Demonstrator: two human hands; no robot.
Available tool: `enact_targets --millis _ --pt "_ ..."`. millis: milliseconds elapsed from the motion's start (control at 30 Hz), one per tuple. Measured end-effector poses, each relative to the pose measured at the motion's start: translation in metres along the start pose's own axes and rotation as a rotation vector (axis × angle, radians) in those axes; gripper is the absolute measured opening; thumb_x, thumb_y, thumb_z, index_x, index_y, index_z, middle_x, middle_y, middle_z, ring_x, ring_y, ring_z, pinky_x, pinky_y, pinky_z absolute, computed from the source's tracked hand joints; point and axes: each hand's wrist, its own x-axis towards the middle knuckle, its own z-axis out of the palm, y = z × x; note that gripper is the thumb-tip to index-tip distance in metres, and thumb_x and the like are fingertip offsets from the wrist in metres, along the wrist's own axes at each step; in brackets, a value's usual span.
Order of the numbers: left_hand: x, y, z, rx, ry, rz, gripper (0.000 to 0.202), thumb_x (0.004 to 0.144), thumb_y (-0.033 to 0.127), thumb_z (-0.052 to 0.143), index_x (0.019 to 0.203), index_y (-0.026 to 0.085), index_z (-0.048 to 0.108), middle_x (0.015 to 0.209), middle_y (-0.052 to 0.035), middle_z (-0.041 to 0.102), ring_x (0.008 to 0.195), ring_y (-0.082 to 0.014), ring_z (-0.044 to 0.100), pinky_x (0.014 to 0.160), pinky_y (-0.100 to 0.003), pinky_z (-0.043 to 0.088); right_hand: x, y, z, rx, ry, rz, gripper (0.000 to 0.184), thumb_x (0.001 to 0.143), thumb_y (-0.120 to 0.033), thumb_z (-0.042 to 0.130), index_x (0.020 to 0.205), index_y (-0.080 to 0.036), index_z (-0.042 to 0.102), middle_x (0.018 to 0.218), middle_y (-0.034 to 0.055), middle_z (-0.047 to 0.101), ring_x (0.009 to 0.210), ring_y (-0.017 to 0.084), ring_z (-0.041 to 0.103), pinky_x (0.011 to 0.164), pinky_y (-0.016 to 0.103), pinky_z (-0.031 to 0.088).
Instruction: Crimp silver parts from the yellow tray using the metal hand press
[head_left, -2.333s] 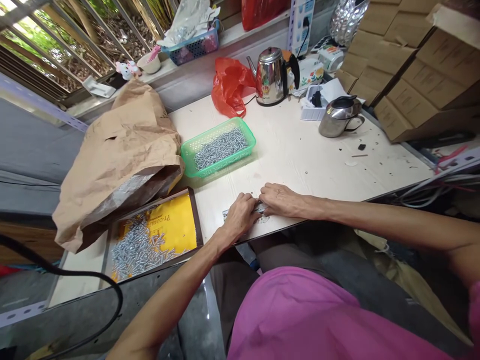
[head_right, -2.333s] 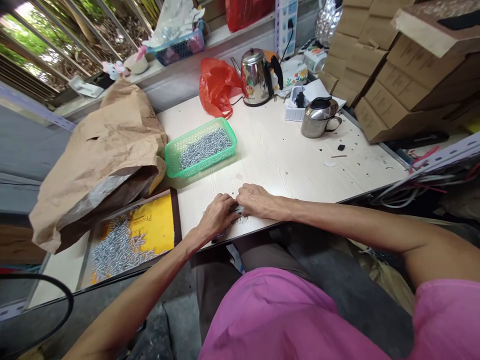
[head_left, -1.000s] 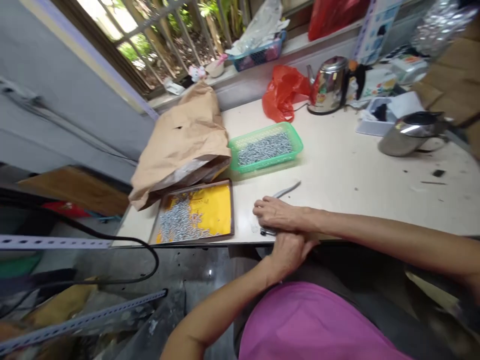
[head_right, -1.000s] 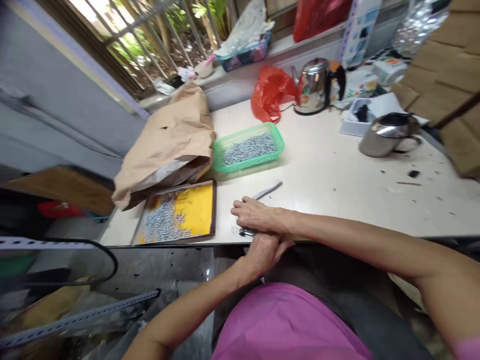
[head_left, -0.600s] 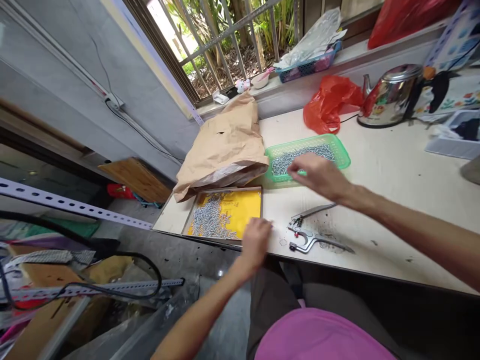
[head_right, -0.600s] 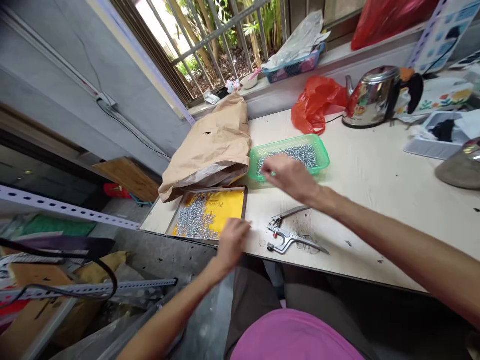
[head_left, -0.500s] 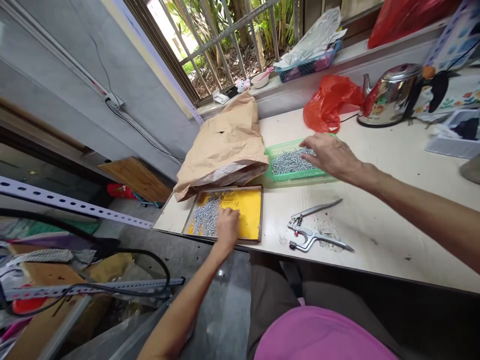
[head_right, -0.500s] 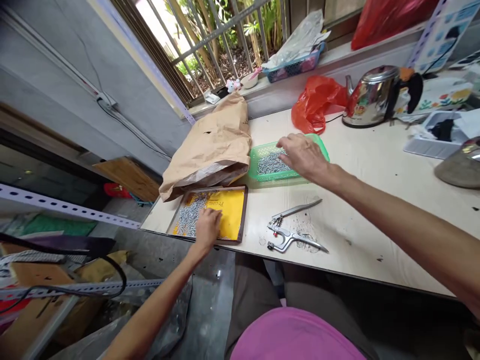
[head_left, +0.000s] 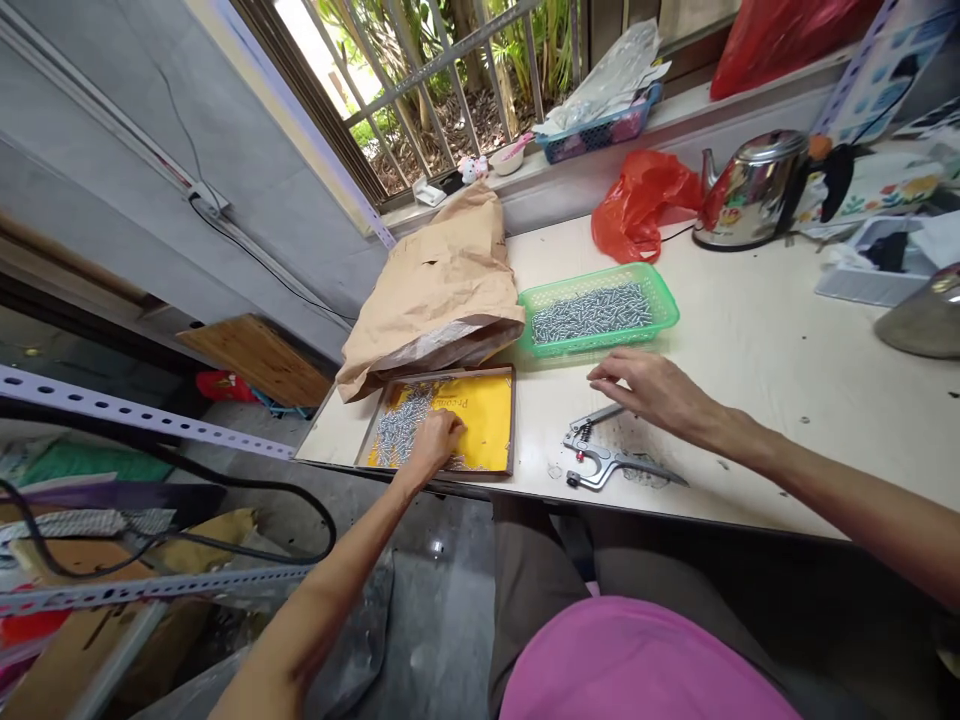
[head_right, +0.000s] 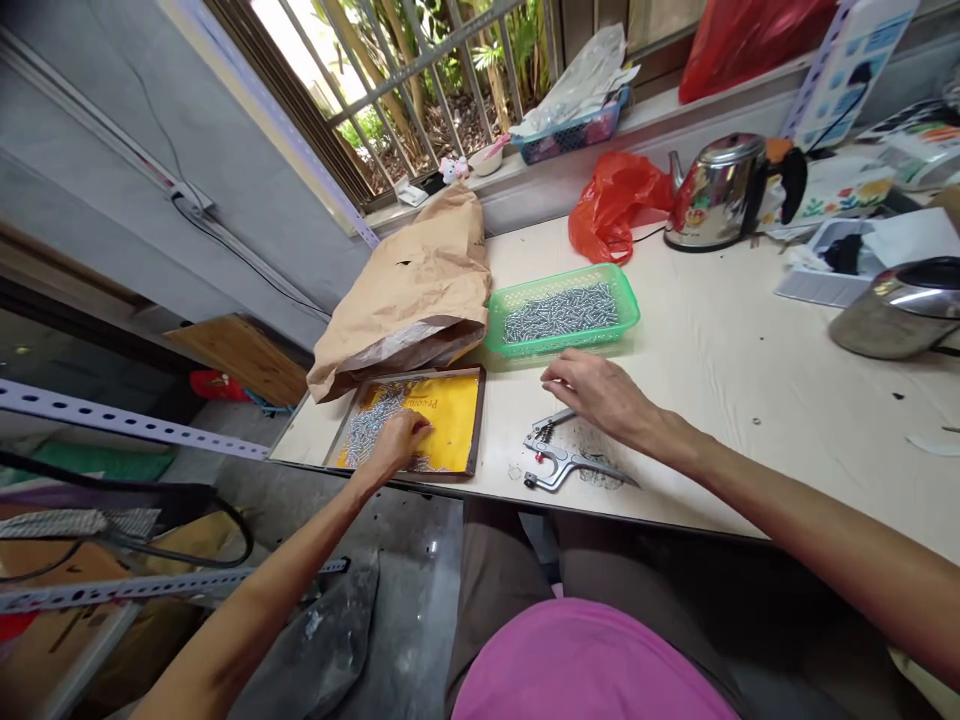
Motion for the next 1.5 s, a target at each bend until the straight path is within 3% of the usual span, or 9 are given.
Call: enact_targets --millis 167,267,433,567,800,1000,1200,1333,1500 --pt "-0.008 0.037 0.003 -0.841 -0.008 -0.215 0.030 0.069 0.043 0.071 0.078 0.015 0.068 0.070 -0.0025 0.066 0.058 -0.0137 0.059 0.058 -0.027 0.051 0.023 -0.045 0.035 0.412 -0.061 0.096 0.020 0.090 -0.027 0.053 0.088 -0.016 0.069 0.083 0.0042 0.071 0.074 0.016 0.063 0.067 0.026 0.045" --pt "-0.019 0.056 -0.002 -1.086 -0.049 -0.247 0.039 0.061 0.047 0.079 0.077 0.013 0.068 0.073 -0.0033 0.067 0.059 -0.0112 0.059 0.062 -0.027 0.053 0.045 -0.068 0.073 0.614 -0.068 0.228 0.017 0.084 -0.031 0.061 0.087 -0.015 0.067 0.077 0.0019 0.069 0.070 0.014 0.062 0.062 0.023 0.043" --pt "-0.040 0.061 -0.009 -1.178 -0.052 -0.256 0.039 0.055 0.041 0.084 0.078 0.013 0.070 0.074 -0.0023 0.069 0.060 -0.0107 0.060 0.063 -0.025 0.053 0.063 -0.092 0.113 0.706 -0.110 0.278 0.008 0.078 -0.022 0.063 0.073 -0.015 0.064 0.068 -0.0004 0.066 0.062 0.012 0.059 0.055 0.020 0.039" --pt "-0.047 0.048 -0.004 -1.176 0.048 -0.321 0.037 0.054 0.041 0.085 0.070 0.012 0.067 0.064 0.0000 0.066 0.055 -0.0095 0.058 0.059 -0.024 0.052 0.064 -0.105 0.122 0.727 -0.107 0.261 0.007 0.078 -0.018 0.060 0.072 -0.016 0.063 0.067 -0.0007 0.066 0.062 0.012 0.060 0.057 0.021 0.041" --pt "-0.045 0.030 0.000 -1.405 -0.072 -0.514 0.033 0.056 0.027 0.089 0.073 0.010 0.067 0.067 -0.0029 0.069 0.055 -0.0081 0.061 0.060 -0.021 0.056 0.068 -0.110 0.140 0.664 -0.092 0.193 0.006 0.080 -0.016 0.057 0.078 -0.015 0.063 0.067 -0.0009 0.066 0.061 0.011 0.060 0.060 0.021 0.042" --pt "-0.040 0.027 -0.002 -1.476 -0.050 -0.628 0.020 0.066 0.014 0.081 0.075 0.009 0.064 0.064 -0.0024 0.067 0.056 -0.0083 0.063 0.059 -0.018 0.056 0.075 -0.111 0.156 0.496 -0.036 0.180 0.009 0.083 -0.012 0.055 0.081 -0.015 0.064 0.075 0.0015 0.068 0.068 0.013 0.060 0.064 0.022 0.041" --pt "-0.046 0.032 -0.005 -1.222 0.205 -0.509 0.023 0.069 0.021 0.076 0.085 0.011 0.062 0.069 -0.0014 0.068 0.053 -0.0102 0.063 0.054 -0.021 0.055 0.072 -0.095 0.129 0.343 -0.079 0.082 0.016 0.090 -0.023 0.058 0.099 -0.014 0.067 0.100 0.0090 0.069 0.091 0.018 0.062 0.083 0.030 0.044" --pt "-0.054 0.070 -0.001 -1.262 -0.063 -0.392 0.035 0.063 0.034 0.079 0.085 0.011 0.064 0.077 -0.0041 0.070 0.059 -0.0117 0.065 0.056 -0.023 0.055 0.032 -0.067 0.077 0.195 -0.050 -0.025 0.020 0.093 -0.022 0.052 0.106 -0.015 0.066 0.101 0.0092 0.065 0.089 0.017 0.061 0.081 0.029 0.046" --pt "-0.048 0.123 0.027 -1.192 -0.339 -0.333 0.033 0.061 0.035 0.080 0.077 0.010 0.066 0.054 0.0029 0.057 0.042 -0.0063 0.048 0.037 -0.017 0.038 -0.048 -0.038 0.027 -0.096 -0.172 0.016 0.021 0.096 -0.025 0.049 0.101 -0.015 0.066 0.095 0.0097 0.062 0.091 0.020 0.058 0.080 0.031 0.045"
